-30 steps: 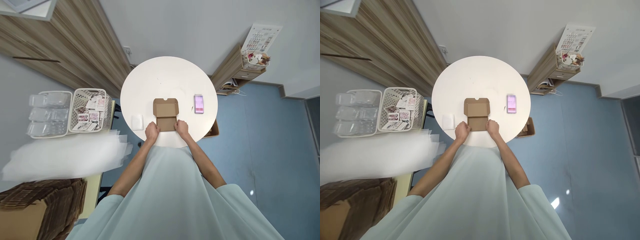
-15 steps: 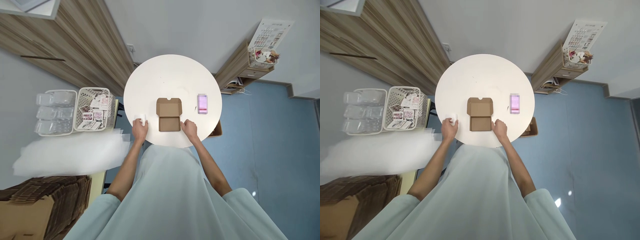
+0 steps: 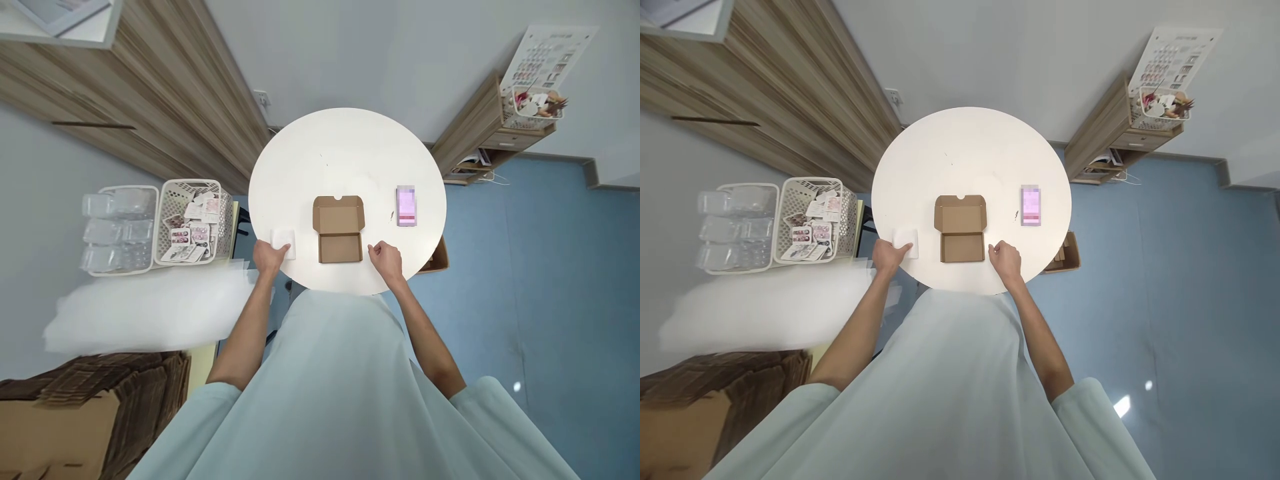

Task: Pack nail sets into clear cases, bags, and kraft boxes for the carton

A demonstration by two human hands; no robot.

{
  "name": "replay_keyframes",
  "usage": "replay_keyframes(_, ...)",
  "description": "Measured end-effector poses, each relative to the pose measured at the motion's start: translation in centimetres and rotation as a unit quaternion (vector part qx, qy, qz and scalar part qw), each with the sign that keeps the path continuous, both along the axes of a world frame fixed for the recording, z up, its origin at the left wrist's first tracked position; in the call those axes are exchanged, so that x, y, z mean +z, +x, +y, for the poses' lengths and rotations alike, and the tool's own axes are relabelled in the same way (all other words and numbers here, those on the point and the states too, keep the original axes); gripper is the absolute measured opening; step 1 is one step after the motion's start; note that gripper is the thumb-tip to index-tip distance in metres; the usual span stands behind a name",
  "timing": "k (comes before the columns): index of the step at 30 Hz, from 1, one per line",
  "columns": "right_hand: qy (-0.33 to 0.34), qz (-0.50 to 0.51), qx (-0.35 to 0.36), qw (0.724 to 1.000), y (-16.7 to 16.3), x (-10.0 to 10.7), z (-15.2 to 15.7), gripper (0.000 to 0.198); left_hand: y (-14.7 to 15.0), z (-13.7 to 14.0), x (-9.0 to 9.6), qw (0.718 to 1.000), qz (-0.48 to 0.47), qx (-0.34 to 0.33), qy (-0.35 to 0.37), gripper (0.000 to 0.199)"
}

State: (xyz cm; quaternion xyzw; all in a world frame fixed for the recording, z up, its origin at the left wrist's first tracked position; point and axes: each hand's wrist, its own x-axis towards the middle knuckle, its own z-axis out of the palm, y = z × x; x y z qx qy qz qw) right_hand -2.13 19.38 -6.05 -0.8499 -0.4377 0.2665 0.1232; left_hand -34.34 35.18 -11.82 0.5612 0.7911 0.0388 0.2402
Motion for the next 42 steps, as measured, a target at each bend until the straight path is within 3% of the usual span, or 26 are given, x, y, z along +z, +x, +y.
replay_keyframes(6, 0.042, 0.042, 0.002, 0.998, -0.3, 0.5, 0.4, 0.025, 0.3, -0.3, 1.9, 0.998, -0.059, 0.004, 0.026, 0.035)
replay_keyframes(9, 0.080, 0.095, 0.009, 0.992, -0.6, 1.2, 0.9, 0.021, 1.0, -0.9, 3.9, 0.988, -0.151, 0.004, 0.020, 0.035)
replay_keyframes(13, 0.144, 0.228, 0.006, 0.963, -1.4, 2.6, 1.7, 0.023, 3.8, -2.6, 6.5, 0.936, -0.351, -0.010, 0.001, 0.042)
replay_keyframes(17, 0.177, 0.341, 0.010, 0.923, -2.2, 2.8, 2.3, 0.037, 7.2, -4.3, 7.4, 0.901, -0.432, -0.007, -0.024, 0.051)
replay_keyframes(22, 0.163, 0.337, 0.019, 0.927, -2.6, 0.6, 2.9, 0.022, 9.5, -5.1, 5.7, 0.895, -0.441, -0.030, -0.064, 0.055)
replay_keyframes(27, 0.131, 0.269, 0.021, 0.954, -2.9, -2.0, 3.4, 0.007, 10.3, -5.4, 3.1, 0.913, -0.399, -0.051, -0.073, 0.039)
replay_keyframes(33, 0.057, 0.192, 0.040, 0.979, -3.6, -4.0, 3.7, 0.015, 11.0, -6.1, 1.3, 0.956, -0.257, -0.135, -0.048, 0.017)
replay_keyframes(42, 0.019, 0.108, 0.102, 0.989, -4.6, -5.1, 3.9, 0.035, 11.6, -7.3, -0.3, 0.955, -0.189, -0.224, -0.036, 0.040)
